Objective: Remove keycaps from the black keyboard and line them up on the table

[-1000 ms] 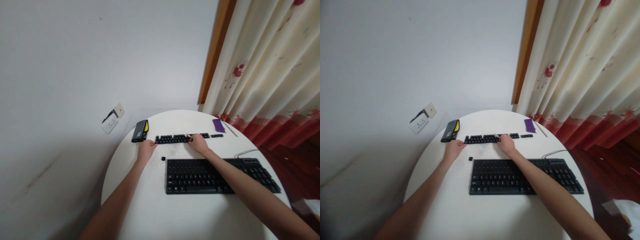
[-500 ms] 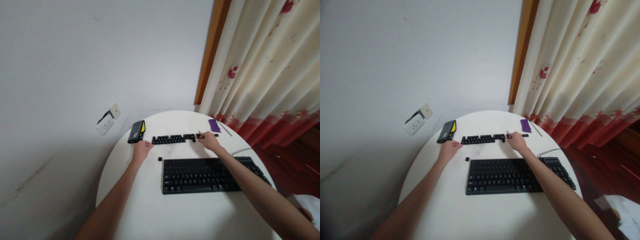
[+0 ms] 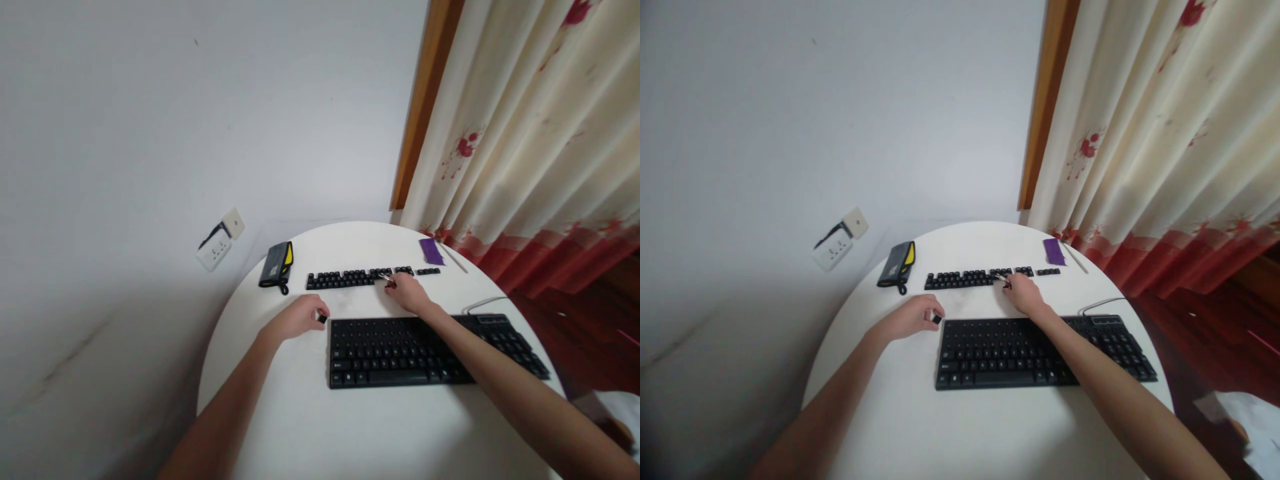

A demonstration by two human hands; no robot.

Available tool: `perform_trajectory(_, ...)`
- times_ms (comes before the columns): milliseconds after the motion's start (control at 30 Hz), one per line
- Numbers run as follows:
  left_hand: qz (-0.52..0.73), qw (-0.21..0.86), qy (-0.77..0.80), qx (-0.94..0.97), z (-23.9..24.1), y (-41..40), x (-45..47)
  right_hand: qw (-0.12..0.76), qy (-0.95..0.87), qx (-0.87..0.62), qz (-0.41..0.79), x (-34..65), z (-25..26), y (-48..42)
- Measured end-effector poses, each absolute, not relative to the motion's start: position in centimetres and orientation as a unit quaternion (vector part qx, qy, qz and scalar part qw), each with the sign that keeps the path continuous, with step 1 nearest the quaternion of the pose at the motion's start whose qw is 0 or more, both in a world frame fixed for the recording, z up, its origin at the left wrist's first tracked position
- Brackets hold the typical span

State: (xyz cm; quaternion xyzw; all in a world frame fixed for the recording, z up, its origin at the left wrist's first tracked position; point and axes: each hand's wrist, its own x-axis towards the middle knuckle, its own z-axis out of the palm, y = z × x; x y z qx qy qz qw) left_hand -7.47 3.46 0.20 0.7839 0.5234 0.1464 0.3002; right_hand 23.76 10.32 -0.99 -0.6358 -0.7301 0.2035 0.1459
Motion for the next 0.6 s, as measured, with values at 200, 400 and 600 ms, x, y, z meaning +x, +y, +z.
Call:
perform_trajectory(200,0.269,0.358,0.537,0.715,0.2,3.6,-5.9,0.175,-0.713,-0.593,0.330,23.6,0.8,9.4)
perform_trajectory(400,0.415,0.508,0.491,0.573,0.2,2.4,-2.4,0.268,-0.559,-0.518,0.589,23.0,2.6,7.5)
perform_trajectory(600,0.479,0.642,0.438,0.409,-0.3,1.6,-1.0,0.289,-0.516,-0.496,0.636,21.7,1.9,6.3)
